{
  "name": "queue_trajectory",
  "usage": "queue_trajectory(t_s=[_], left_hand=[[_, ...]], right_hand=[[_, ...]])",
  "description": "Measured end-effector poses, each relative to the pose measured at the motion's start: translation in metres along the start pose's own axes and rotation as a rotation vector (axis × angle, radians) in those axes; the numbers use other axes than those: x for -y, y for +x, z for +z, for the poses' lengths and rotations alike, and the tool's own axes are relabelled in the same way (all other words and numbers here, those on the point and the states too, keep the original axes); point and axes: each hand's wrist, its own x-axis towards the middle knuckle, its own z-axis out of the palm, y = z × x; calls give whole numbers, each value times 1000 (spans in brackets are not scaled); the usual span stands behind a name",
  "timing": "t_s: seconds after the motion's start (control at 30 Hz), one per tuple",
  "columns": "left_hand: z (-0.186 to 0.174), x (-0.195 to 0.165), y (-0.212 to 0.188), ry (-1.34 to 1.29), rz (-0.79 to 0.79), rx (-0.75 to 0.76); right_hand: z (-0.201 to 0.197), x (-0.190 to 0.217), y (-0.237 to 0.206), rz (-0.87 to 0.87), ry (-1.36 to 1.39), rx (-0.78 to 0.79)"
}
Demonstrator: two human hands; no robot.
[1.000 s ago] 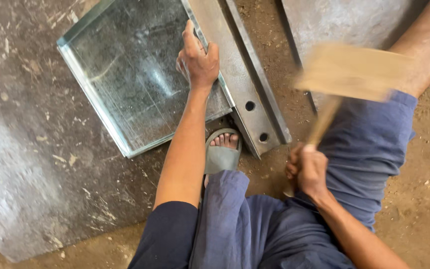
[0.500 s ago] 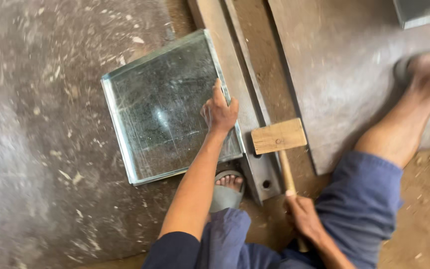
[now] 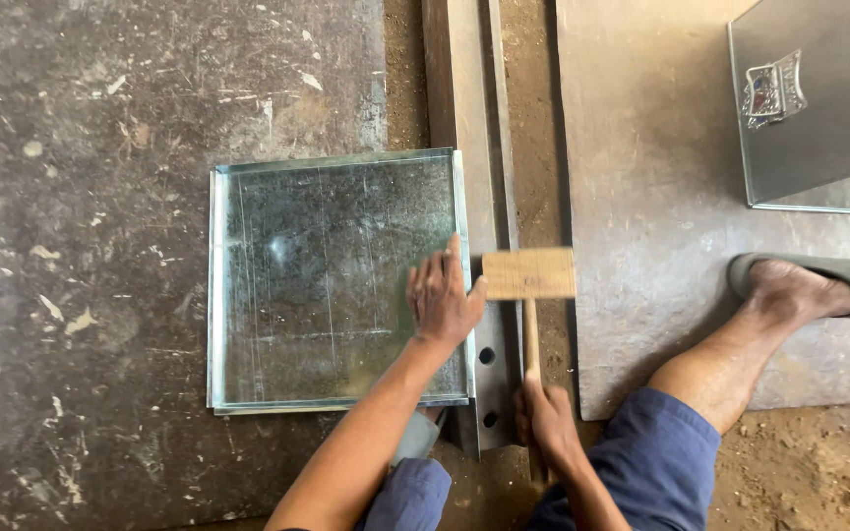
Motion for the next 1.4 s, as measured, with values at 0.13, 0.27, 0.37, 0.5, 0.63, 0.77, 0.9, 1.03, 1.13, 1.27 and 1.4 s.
queue_trajectory(t_s=[0.13,0.27,0.37,0.5,0.63,0.77,0.9,1.03,1.13,1.27,1.4], left_hand=[[-8,1,14,44,-43,22],[-8,7,17,36,148,-193],[-7,11,17,8,159,-197],[-3,16,15,-34,162,-204],[-3,18,14,-40,150,-214],[-4,18,16,-26,121,-196],[-2,19,18,-21,144,-149],[2,23,15,-1,137,-151],[3,26,16,2,128,-115],[1,28,19,-6,156,-113],[-3,27,18,-19,145,-124]], right_hand=[[9,70,21,-32,201,68],[21,114,38,-54,179,180],[27,124,41,-72,189,143],[31,119,34,-126,148,83],[34,115,33,-496,-6,-164],[36,121,50,-966,13,-195],[31,129,60,-886,-533,-289],[33,130,50,-668,142,-167],[42,133,48,-766,48,-199],[40,139,63,-272,-135,-117],[33,139,82,-515,520,-71]])
